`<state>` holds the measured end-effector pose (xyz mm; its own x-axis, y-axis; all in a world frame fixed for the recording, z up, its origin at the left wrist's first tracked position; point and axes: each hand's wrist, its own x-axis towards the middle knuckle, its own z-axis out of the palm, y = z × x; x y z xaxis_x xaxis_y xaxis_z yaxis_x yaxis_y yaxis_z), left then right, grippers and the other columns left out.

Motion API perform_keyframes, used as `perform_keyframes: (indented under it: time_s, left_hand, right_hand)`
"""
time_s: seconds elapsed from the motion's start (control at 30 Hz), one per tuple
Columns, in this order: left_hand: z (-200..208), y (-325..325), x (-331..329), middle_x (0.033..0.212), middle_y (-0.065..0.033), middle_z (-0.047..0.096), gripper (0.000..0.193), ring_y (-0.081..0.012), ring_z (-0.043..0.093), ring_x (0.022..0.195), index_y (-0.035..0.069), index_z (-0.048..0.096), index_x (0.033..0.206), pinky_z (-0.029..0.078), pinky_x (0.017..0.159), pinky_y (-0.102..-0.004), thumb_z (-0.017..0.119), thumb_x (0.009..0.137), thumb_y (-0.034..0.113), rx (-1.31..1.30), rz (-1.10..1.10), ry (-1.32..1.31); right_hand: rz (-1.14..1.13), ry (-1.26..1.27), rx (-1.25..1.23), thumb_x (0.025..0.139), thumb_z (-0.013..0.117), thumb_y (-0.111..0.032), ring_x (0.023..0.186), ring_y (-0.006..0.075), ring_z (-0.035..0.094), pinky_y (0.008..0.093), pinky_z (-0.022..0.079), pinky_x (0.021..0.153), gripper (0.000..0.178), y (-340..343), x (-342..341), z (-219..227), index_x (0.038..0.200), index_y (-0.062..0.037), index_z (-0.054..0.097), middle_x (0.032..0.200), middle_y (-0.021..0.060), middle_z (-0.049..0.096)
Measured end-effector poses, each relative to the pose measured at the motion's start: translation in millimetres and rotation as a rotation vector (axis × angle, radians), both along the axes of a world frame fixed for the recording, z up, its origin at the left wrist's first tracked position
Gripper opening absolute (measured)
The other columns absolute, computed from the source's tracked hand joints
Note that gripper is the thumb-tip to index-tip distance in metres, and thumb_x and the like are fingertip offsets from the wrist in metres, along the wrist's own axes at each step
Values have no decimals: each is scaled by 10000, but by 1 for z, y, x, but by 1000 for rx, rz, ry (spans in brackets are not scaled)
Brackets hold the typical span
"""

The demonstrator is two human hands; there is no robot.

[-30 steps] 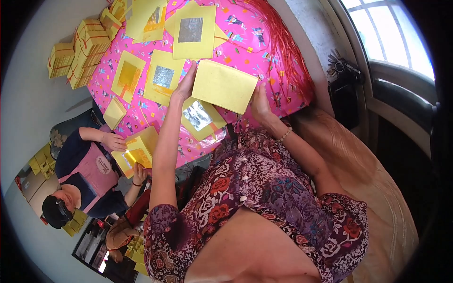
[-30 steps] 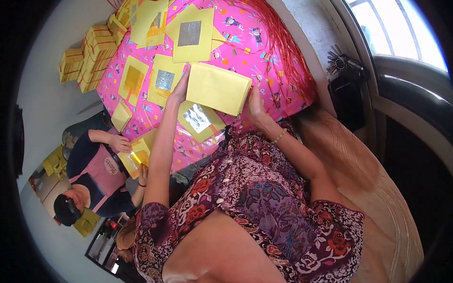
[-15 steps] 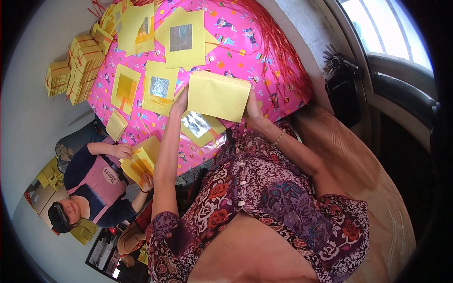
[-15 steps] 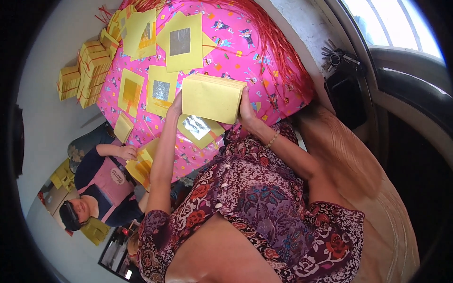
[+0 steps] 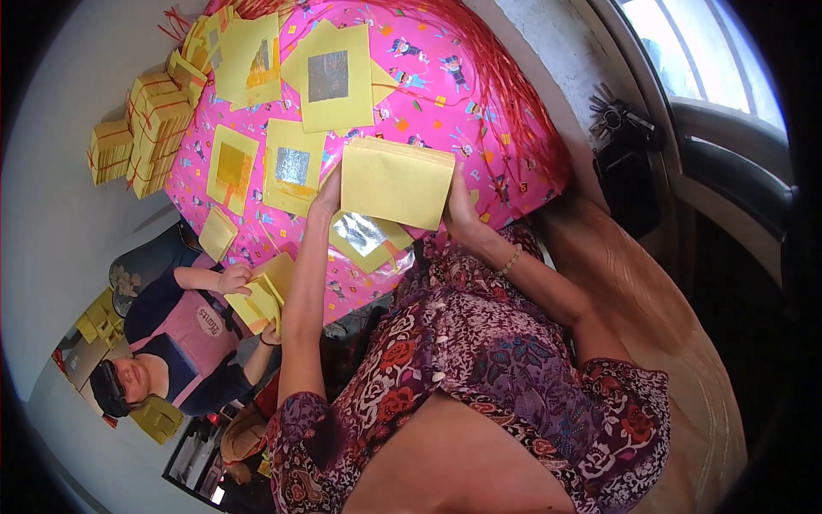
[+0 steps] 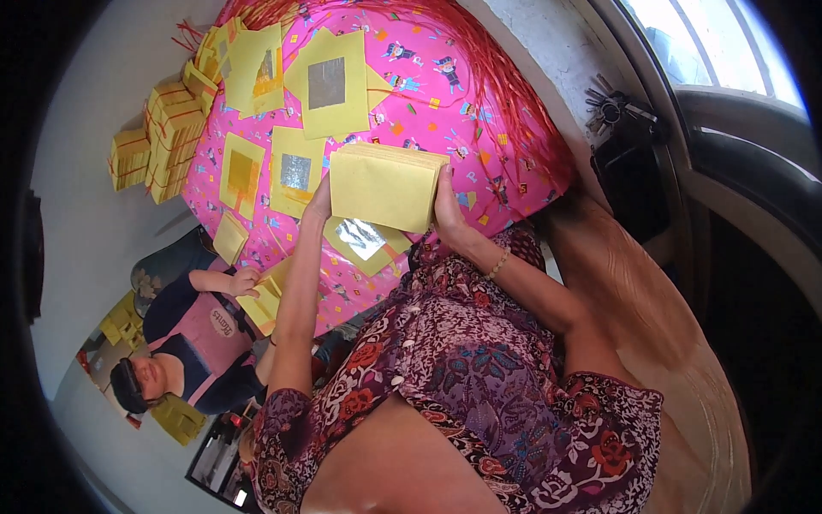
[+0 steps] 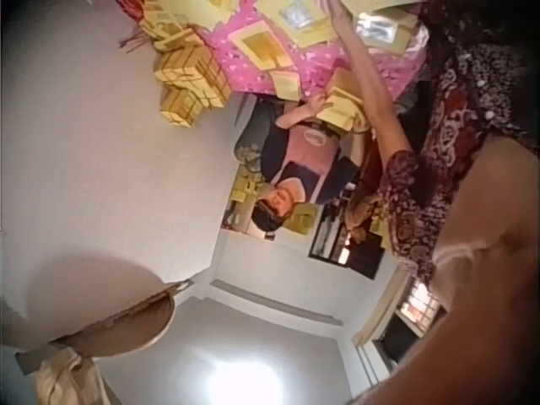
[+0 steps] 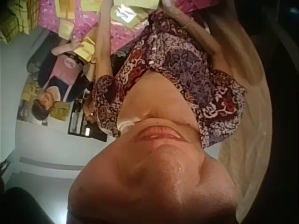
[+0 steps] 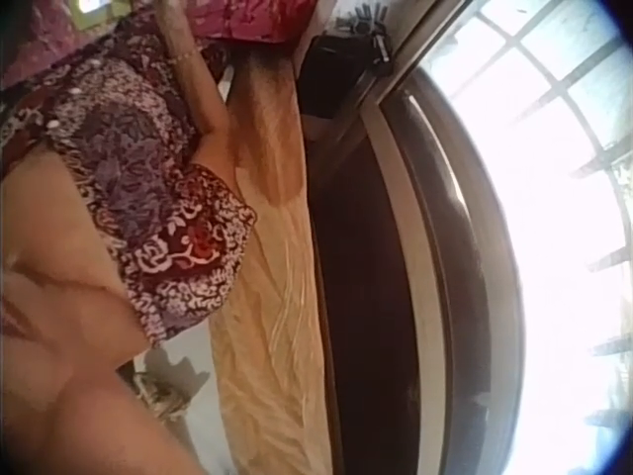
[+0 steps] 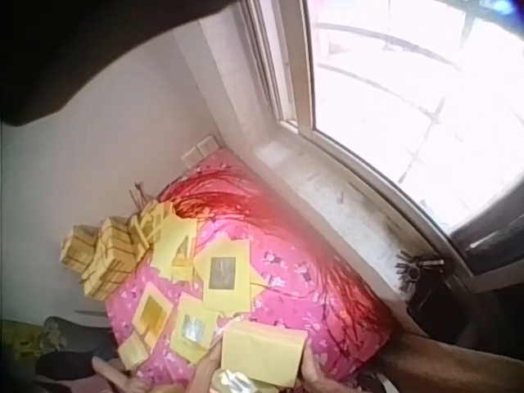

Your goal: Tying and bundling stacks of yellow joss paper sheets with red string.

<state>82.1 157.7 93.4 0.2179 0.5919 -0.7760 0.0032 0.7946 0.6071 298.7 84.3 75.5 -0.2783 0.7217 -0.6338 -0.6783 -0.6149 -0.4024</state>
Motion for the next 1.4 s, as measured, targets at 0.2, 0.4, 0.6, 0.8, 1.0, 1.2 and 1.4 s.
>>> perform_keyframes:
  time_s: [0.2,0.4,0.6,0.8,1.0,1.2,1.4]
  left_hand:
    - [11,-2,-10,1295,-87,497,632,-169,498,1163,47,396,1354,413,963,-307,297,956,529,-8,50,23]
    - [19,-13,-19,1294,-87,495,648,-167,497,1159,43,398,1349,411,971,-313,284,953,544,7,114,-90]
    - [22,-17,-14,1289,-82,497,598,-179,517,1142,56,390,1349,443,941,-318,254,972,500,27,70,21]
    - [21,-18,-27,1317,-84,468,639,-172,464,1185,52,379,1361,390,984,-321,256,961,536,21,80,-153]
    - [16,-30,-29,1334,-88,451,645,-178,450,1196,59,353,1378,377,990,-323,258,959,540,25,129,-113]
    - [18,-14,-27,1324,-95,465,703,-186,464,1192,65,368,1369,379,989,-329,271,927,603,-2,94,-79]
    - [-14,-10,-28,1233,-93,535,627,-200,561,1084,61,405,1330,491,886,-345,330,937,543,-47,147,-48]
  right_hand:
    - [1,-79,-4,952,113,-565,1214,199,444,326,369,1004,710,-9,-6,2,1388,-39,306,1337,127,437]
    - [-36,-41,0,959,119,-548,1209,196,446,316,370,999,689,-13,-9,19,1386,-41,309,1336,128,436]
    - [-12,-21,-35,958,134,-553,1213,197,443,315,364,1002,690,-16,-12,19,1388,-39,297,1333,131,437]
    - [-2,-13,-5,966,133,-535,1270,192,379,338,313,1045,670,-21,-3,21,1414,-50,248,1402,89,373]
    - [12,-27,-16,969,129,-529,1250,179,396,325,331,1022,654,-28,-13,17,1405,-62,269,1384,93,389]
    - [0,-27,-85,947,183,-582,1159,175,458,304,367,960,717,-35,-6,-29,1381,-26,311,1309,123,458]
    - [17,-27,-87,952,117,-562,1161,179,457,320,389,936,690,-20,-12,-15,1377,-57,317,1303,113,463]
